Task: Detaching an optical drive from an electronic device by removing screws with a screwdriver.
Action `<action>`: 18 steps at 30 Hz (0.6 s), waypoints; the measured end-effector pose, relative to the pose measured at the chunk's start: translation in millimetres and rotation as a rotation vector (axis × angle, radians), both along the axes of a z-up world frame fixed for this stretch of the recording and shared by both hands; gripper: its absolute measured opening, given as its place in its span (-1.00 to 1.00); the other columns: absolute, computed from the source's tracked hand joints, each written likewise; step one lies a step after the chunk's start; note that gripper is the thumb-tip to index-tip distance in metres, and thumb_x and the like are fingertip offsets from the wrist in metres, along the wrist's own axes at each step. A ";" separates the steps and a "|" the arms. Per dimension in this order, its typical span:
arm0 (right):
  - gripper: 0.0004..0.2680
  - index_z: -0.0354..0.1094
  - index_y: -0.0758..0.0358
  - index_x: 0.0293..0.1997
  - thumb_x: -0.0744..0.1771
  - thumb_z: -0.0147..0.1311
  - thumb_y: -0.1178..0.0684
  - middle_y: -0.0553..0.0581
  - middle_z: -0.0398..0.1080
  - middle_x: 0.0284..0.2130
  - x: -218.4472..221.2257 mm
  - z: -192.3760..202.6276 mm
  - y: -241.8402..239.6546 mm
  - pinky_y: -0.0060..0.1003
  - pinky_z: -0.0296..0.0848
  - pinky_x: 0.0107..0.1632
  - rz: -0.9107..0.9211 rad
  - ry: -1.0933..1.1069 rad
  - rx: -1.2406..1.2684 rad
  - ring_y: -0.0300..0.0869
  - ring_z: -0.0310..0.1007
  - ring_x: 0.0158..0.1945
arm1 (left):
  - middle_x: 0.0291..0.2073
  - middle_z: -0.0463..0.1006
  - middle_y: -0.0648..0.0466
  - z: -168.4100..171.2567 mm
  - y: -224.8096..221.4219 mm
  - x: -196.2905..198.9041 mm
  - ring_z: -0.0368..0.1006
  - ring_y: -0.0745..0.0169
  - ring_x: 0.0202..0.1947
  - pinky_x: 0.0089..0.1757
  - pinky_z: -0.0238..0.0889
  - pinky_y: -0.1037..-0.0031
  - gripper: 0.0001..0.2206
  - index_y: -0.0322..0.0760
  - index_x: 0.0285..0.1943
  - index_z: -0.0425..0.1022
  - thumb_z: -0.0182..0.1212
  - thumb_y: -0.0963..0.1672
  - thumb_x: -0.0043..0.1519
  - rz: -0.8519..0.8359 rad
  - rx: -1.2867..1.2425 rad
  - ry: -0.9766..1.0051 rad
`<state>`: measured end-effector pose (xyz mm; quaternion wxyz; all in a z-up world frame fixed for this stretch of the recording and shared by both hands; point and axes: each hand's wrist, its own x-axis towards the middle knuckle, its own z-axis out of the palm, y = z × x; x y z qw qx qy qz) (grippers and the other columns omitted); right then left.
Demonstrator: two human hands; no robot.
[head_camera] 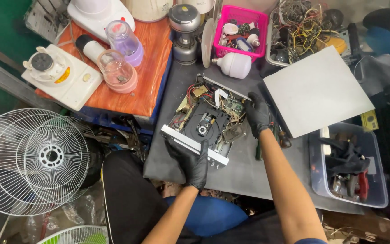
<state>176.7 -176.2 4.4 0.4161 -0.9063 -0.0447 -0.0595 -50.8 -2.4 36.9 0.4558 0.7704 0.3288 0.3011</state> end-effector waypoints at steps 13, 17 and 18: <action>-0.85 0.50 -0.09 -0.08 0.37 -0.05 -0.01 0.08 0.54 -0.17 -9.2 4.2 -10.5 0.08 0.49 0.07 -0.034 0.073 -0.235 0.11 0.48 0.07 | 0.40 0.02 -0.43 -20.4 29.8 30.1 0.01 -0.53 0.39 0.31 -0.10 -0.10 0.08 -0.36 0.61 -0.26 0.36 -0.20 -0.15 0.011 0.009 -0.102; -0.86 0.52 -0.01 -0.16 0.36 -0.04 0.04 0.13 0.52 -0.29 -37.1 9.7 -13.8 0.09 0.50 -0.03 -0.043 -0.031 -0.268 0.13 0.50 -0.01 | 0.36 0.15 -0.45 -11.7 45.7 37.2 0.10 -0.51 0.37 0.29 -0.01 -0.04 -0.02 -0.48 0.56 -0.08 0.31 -0.22 -0.15 -0.036 0.089 -0.141; -0.85 0.52 0.08 -0.18 0.36 -0.05 0.11 0.21 0.51 -0.34 -43.6 13.6 -13.9 0.11 0.49 -0.05 -0.055 -0.088 -0.258 0.19 0.51 -0.05 | 0.35 0.16 -0.45 -7.6 49.7 41.7 0.10 -0.52 0.37 0.29 0.00 -0.04 -0.06 -0.51 0.55 -0.04 0.28 -0.24 -0.13 -0.062 0.104 -0.171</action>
